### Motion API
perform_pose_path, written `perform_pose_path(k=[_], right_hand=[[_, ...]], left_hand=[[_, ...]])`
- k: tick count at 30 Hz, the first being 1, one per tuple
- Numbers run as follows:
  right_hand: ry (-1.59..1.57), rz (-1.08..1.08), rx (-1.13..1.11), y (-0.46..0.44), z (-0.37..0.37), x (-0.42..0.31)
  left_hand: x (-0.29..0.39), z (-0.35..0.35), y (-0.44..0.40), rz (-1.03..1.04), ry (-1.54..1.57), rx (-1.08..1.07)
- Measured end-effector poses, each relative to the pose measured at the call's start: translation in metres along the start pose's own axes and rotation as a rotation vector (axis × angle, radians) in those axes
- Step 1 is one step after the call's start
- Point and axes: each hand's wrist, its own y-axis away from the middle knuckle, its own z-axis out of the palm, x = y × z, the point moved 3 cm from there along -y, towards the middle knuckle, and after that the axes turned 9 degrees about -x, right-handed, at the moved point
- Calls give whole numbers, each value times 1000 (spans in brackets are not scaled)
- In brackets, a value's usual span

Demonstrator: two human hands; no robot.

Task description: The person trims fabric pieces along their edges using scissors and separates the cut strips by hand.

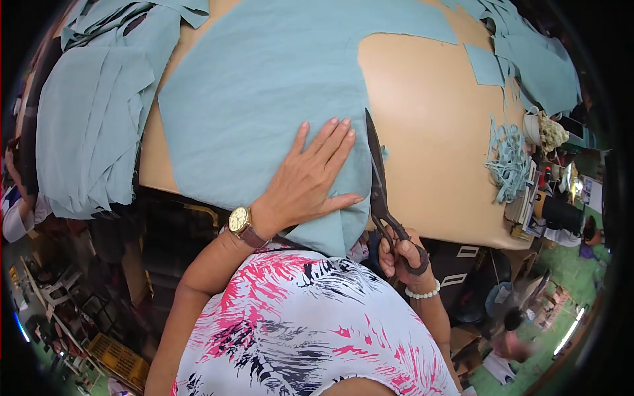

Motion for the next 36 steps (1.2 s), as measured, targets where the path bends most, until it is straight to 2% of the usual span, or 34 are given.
perform_pose_path(k=[17,27,30,33,36], right_hand=[[61,44,52,7,-4,4],[72,85,54,9,-4,-2],[208,186,72,10,-4,-6],[176,174,43,11,-10,-3],[50,55,4,9,-8,-4]], left_hand=[[0,3,0,2,-9,13],[34,12,1,19,178,65],[39,15,3,54,236,64],[42,15,3,85,305,78],[40,12,4,73,415,107]])
